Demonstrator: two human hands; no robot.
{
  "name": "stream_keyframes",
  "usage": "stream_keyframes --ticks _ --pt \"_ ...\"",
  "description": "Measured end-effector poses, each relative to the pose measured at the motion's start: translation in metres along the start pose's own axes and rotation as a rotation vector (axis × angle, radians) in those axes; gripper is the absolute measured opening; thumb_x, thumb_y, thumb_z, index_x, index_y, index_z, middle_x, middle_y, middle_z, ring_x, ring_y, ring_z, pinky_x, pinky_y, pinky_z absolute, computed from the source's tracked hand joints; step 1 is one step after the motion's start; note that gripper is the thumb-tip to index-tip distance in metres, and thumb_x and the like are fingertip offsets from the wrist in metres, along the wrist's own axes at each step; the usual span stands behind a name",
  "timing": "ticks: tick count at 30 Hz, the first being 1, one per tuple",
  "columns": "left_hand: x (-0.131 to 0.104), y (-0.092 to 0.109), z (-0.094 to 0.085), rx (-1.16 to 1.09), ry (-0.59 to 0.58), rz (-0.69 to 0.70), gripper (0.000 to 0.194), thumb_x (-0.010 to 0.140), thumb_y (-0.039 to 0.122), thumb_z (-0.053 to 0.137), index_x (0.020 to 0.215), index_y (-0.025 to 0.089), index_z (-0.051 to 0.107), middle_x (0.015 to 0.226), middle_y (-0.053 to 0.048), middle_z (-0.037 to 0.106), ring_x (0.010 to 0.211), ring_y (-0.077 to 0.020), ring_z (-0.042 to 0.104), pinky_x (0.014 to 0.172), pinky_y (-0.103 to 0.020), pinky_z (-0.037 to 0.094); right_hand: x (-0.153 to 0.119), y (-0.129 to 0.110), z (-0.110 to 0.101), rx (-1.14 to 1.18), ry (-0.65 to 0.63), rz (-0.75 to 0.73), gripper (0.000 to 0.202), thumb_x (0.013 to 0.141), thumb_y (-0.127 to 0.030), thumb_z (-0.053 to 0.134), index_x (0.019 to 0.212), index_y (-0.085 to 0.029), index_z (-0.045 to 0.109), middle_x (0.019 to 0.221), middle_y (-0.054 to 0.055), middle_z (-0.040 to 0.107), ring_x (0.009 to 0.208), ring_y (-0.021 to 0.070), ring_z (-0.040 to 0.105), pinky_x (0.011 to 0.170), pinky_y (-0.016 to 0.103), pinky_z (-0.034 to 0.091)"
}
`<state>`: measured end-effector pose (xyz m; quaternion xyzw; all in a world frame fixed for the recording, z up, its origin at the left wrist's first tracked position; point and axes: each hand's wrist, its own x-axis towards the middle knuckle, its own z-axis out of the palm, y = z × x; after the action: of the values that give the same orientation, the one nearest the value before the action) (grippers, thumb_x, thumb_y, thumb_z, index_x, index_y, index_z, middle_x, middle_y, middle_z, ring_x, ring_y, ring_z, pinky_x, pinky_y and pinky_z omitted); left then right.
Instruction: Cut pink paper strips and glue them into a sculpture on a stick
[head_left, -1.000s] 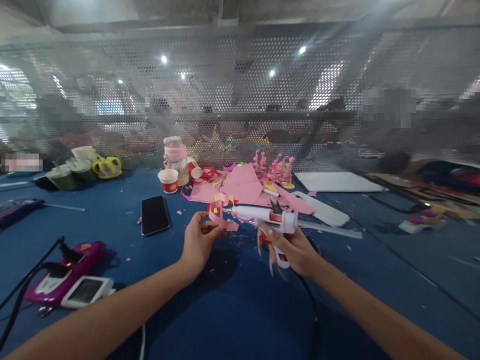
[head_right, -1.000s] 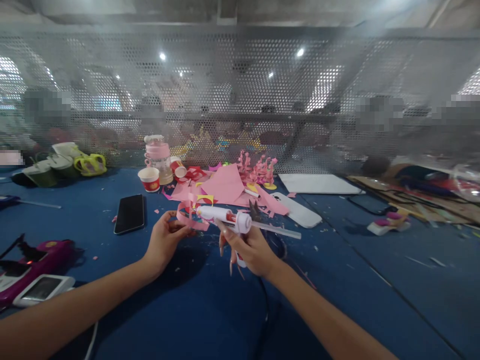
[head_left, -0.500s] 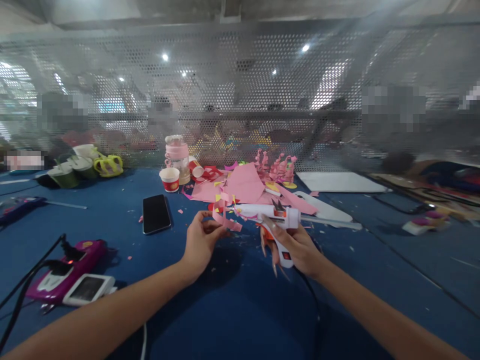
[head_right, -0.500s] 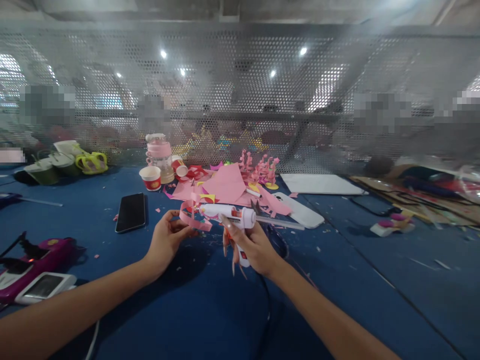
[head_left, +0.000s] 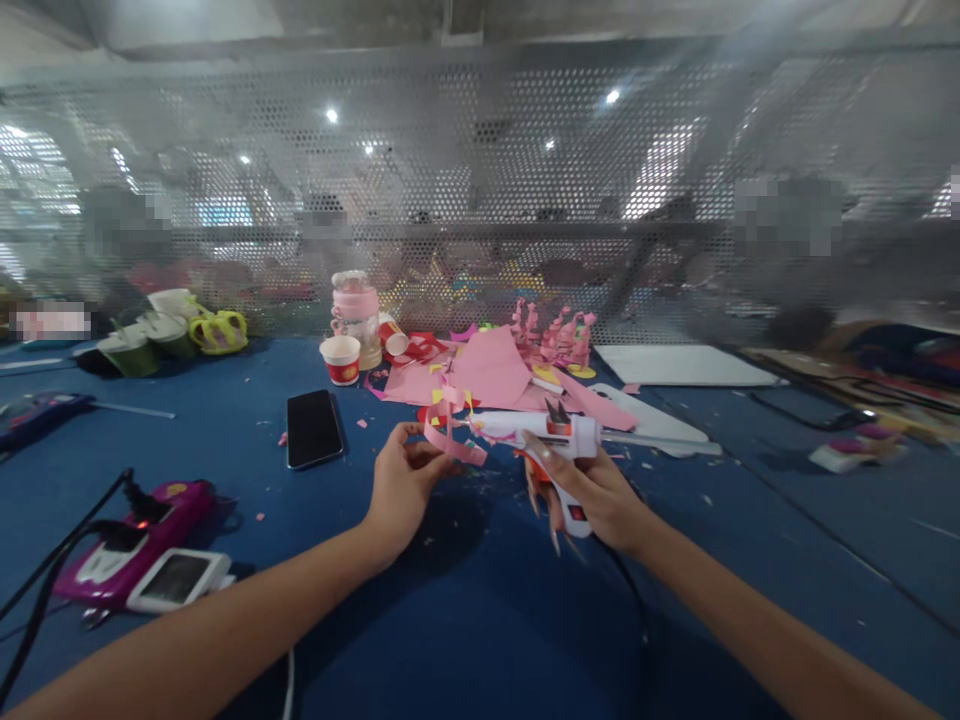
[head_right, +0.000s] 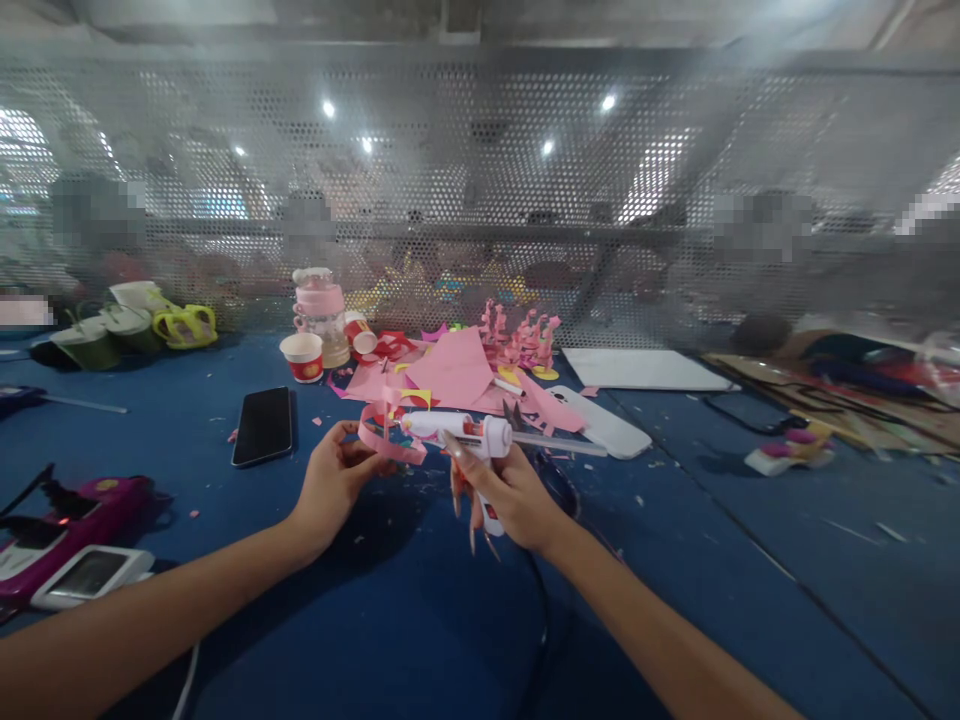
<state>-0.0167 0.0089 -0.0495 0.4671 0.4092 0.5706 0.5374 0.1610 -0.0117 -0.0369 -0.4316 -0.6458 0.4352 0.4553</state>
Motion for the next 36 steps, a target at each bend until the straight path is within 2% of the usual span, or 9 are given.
stream_keyframes --ticks 5,13,22,26,31,36 --pt "-0.0002 0.0009 0.0004 -0.021 -0.009 -0.001 0.03 0.056 0.016 0.067 0.077 0.018 0.046 0.054 0.003 0.064 0.051 -0.0126 0.06 0.057 -0.025 0.047 -0.0011 0.0023 -0.0008 0.042 -0.013 0.023 0.045 0.067 -0.062 0.051 0.066 -0.017 0.052 0.036 -0.005 0.048 0.025 0.0084 0.042 0.026 0.019 0.029" --pt "-0.0014 0.0019 0.0023 -0.033 -0.013 -0.036 0.031 0.055 0.014 0.068 0.077 0.018 0.046 0.054 0.003 0.064 0.052 -0.0127 0.061 0.059 -0.025 0.048 -0.0015 -0.0008 -0.0004 0.046 -0.013 -0.022 0.044 0.072 -0.058 0.049 0.063 -0.016 0.056 0.034 -0.003 0.049 0.027 0.009 0.044 0.028 0.019 0.032" --pt "-0.0016 0.0033 0.0024 -0.081 -0.011 -0.051 0.032 0.053 0.012 0.067 0.076 0.017 0.045 0.05 0.005 0.063 0.049 -0.0097 0.059 0.056 -0.022 0.047 0.0 0.004 -0.0015 0.049 -0.032 -0.019 0.046 0.071 -0.06 0.049 0.061 -0.016 0.053 0.038 -0.003 0.048 0.028 0.0079 0.045 0.03 0.018 0.033" --pt "-0.0012 0.0024 0.0022 -0.063 -0.018 -0.036 0.032 0.055 0.012 0.066 0.078 0.017 0.045 0.052 0.004 0.063 0.049 -0.0103 0.059 0.056 -0.023 0.048 -0.0003 0.0038 -0.0022 0.066 -0.037 -0.033 0.043 0.071 -0.058 0.05 0.06 -0.016 0.051 0.037 -0.004 0.047 0.027 0.0075 0.044 0.028 0.018 0.031" --pt "-0.0025 0.0022 0.0025 -0.028 -0.025 -0.051 0.034 0.054 0.012 0.068 0.079 0.017 0.046 0.054 0.003 0.064 0.05 -0.0114 0.06 0.056 -0.025 0.048 0.0 0.0032 -0.002 0.089 0.01 -0.041 0.041 0.07 -0.058 0.052 0.064 -0.017 0.052 0.037 -0.004 0.047 0.029 0.0089 0.046 0.03 0.019 0.036" --pt "-0.0025 0.002 0.0023 -0.036 -0.023 -0.044 0.034 0.053 0.013 0.069 0.078 0.017 0.046 0.056 0.002 0.064 0.052 -0.0123 0.061 0.058 -0.026 0.049 0.0005 0.0037 -0.0028 0.053 -0.031 -0.021 0.043 0.07 -0.059 0.05 0.065 -0.016 0.052 0.037 -0.005 0.046 0.026 0.0077 0.043 0.028 0.019 0.032"
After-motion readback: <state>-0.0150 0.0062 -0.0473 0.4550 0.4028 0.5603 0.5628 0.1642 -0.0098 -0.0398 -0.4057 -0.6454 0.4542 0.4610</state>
